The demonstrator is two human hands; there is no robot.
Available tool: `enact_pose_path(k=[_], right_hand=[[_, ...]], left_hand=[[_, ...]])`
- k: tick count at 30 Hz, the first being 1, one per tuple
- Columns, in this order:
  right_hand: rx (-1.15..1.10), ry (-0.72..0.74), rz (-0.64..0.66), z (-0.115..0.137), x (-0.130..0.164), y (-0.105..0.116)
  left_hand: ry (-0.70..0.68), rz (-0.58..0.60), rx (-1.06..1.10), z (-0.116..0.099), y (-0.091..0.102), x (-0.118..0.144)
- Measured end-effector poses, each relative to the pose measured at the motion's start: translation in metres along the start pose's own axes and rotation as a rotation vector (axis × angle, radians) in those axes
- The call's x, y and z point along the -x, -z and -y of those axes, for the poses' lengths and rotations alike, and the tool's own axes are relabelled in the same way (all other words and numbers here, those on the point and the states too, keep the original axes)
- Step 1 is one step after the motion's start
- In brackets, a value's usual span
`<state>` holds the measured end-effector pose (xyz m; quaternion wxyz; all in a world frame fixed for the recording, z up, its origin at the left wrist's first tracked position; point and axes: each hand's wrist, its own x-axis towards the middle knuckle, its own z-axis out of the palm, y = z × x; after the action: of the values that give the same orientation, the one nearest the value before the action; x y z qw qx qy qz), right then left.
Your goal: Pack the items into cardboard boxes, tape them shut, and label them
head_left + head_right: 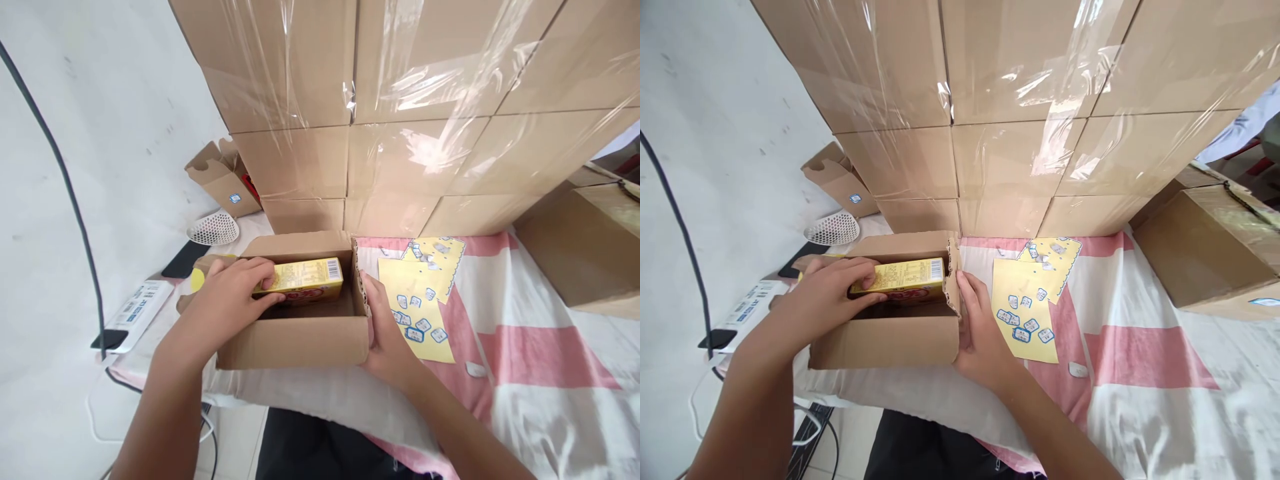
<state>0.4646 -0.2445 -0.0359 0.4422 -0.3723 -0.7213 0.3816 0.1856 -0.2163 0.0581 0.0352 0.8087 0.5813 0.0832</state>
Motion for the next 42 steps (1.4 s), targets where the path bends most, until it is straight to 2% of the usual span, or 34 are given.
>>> enact_pose_path(k=[4,8,10,12,14,16,17,19,21,23,25,28,33,36,39,42], right_hand=[[-0.003,-0.009,-0.006,0.000,0.000,0.000],[0.012,0.029,-0.007,-0.001,0.001,-0.001],[0.018,0.026,-0.012,-0.001,0.002,-0.001],[0.026,0.012,-0.032,-0.001,0.002,0.001],[0.034,0.016,-0.063,-0.002,0.003,0.004],[0.041,0.026,-0.085,-0.003,0.004,0.007],[0.037,0.028,-0.090,-0.004,0.004,0.008],[0.008,0.022,-0.095,-0.003,0.004,0.009],[-0.034,0.017,-0.102,-0.001,0.003,0.009],[-0.054,0.014,-0.120,0.002,0.001,0.008],[-0.053,0.000,-0.133,0.004,-0.001,0.007],[-0.064,-0.037,-0.133,0.006,-0.005,0.005],[-0.221,-0.115,-0.100,0.011,-0.020,0.008],[-0.299,-0.154,-0.038,0.017,-0.037,0.017],[-0.320,-0.181,-0.014,0.020,-0.056,0.026],[-0.373,-0.192,-0.016,0.014,-0.069,0.026]], left_hand=[[-0.055,0.008,0.021,0.003,-0.002,-0.002],[-0.024,0.027,-0.005,0.000,-0.001,0.000],[0.006,-0.041,-0.042,-0.006,0.002,0.005],[0.089,-0.225,-0.069,-0.012,0.003,0.017],[0.262,-0.511,-0.035,-0.014,-0.004,0.033],[0.436,-0.749,0.134,-0.011,-0.022,0.051],[0.473,-0.794,0.265,-0.007,-0.033,0.060],[0.378,-0.725,0.482,0.000,-0.055,0.075],[0.182,-0.571,0.553,0.004,-0.068,0.084],[0.041,-0.434,0.504,0.006,-0.069,0.088],[-0.005,-0.353,0.420,0.008,-0.063,0.089],[-0.011,-0.371,0.357,0.012,-0.057,0.088],[-0.034,-0.500,0.543,0.017,-0.061,0.086],[0.023,-0.553,0.554,0.015,-0.062,0.080],[0.137,-0.523,0.445,0.014,-0.069,0.069],[0.157,-0.422,0.564,0.019,-0.082,0.058]])
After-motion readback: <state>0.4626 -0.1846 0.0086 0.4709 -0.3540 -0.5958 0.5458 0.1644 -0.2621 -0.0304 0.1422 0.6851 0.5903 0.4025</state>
